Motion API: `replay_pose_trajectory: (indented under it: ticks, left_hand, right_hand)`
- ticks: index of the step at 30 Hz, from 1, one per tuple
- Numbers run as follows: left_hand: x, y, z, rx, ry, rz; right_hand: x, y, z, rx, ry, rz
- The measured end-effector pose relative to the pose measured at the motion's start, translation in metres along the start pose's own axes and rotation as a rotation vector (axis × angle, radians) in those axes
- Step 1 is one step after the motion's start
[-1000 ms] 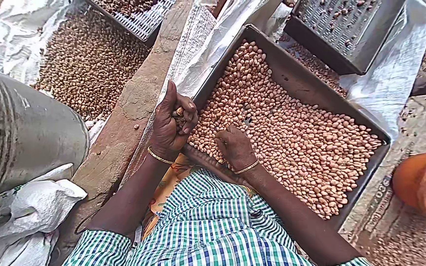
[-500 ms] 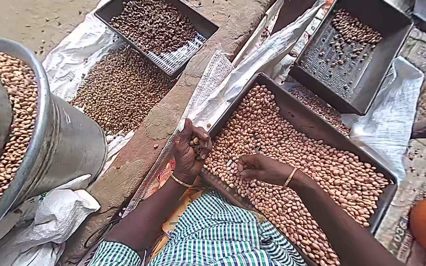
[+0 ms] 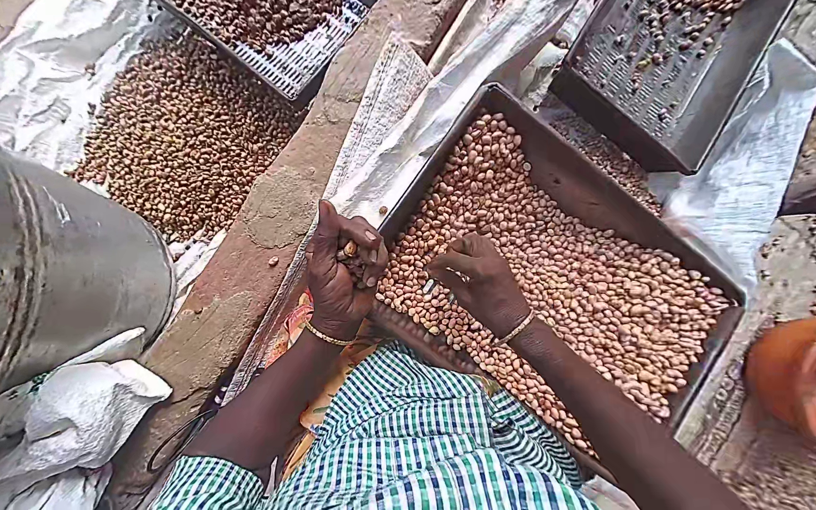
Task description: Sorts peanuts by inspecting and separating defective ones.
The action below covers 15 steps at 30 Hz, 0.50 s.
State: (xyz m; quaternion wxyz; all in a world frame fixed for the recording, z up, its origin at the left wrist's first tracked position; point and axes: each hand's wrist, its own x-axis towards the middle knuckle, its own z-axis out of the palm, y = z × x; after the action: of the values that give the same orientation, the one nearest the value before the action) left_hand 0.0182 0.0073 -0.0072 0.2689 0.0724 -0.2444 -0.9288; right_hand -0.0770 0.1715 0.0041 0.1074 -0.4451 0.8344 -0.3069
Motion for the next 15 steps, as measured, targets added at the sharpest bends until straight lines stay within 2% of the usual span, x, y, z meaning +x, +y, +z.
replay_pose_trajectory:
  ticks: [5, 7, 9, 11, 12, 13, 15]
  left_hand:
    - [-0.001, 0.002, 0.003, 0.047, -0.015, -0.017]
    - [-0.001, 0.002, 0.001, 0.040, -0.021, -0.002]
    - [-0.002, 0.002, -0.001, 0.041, -0.033, 0.010]
    - [-0.004, 0.001, -0.002, 0.051, -0.031, 0.005]
    - [-0.004, 0.001, -0.001, 0.053, -0.022, 0.009]
    - [-0.003, 0.001, 0.000, 0.057, -0.018, 0.017]
    - [-0.001, 0.001, 0.001, 0.064, -0.022, 0.040]
  right_hand:
    - [-0.017, 0.003, 0.033, -0.121, -0.047, 0.073]
    - [-0.005, -0.001, 0.019, -0.048, -0.151, 0.150]
    - [0.022, -0.011, -0.015, 0.166, -0.224, 0.277]
    - [0.048, -0.017, -0.035, 0.525, 0.049, 0.297]
    - [0.058, -0.016, -0.038, 0.597, 0.150, 0.254]
    - [0.062, -0.009, -0.035, 0.555, 0.185, 0.162]
    - [0.056, 0.015, -0.011, 0.330, 0.129, -0.103]
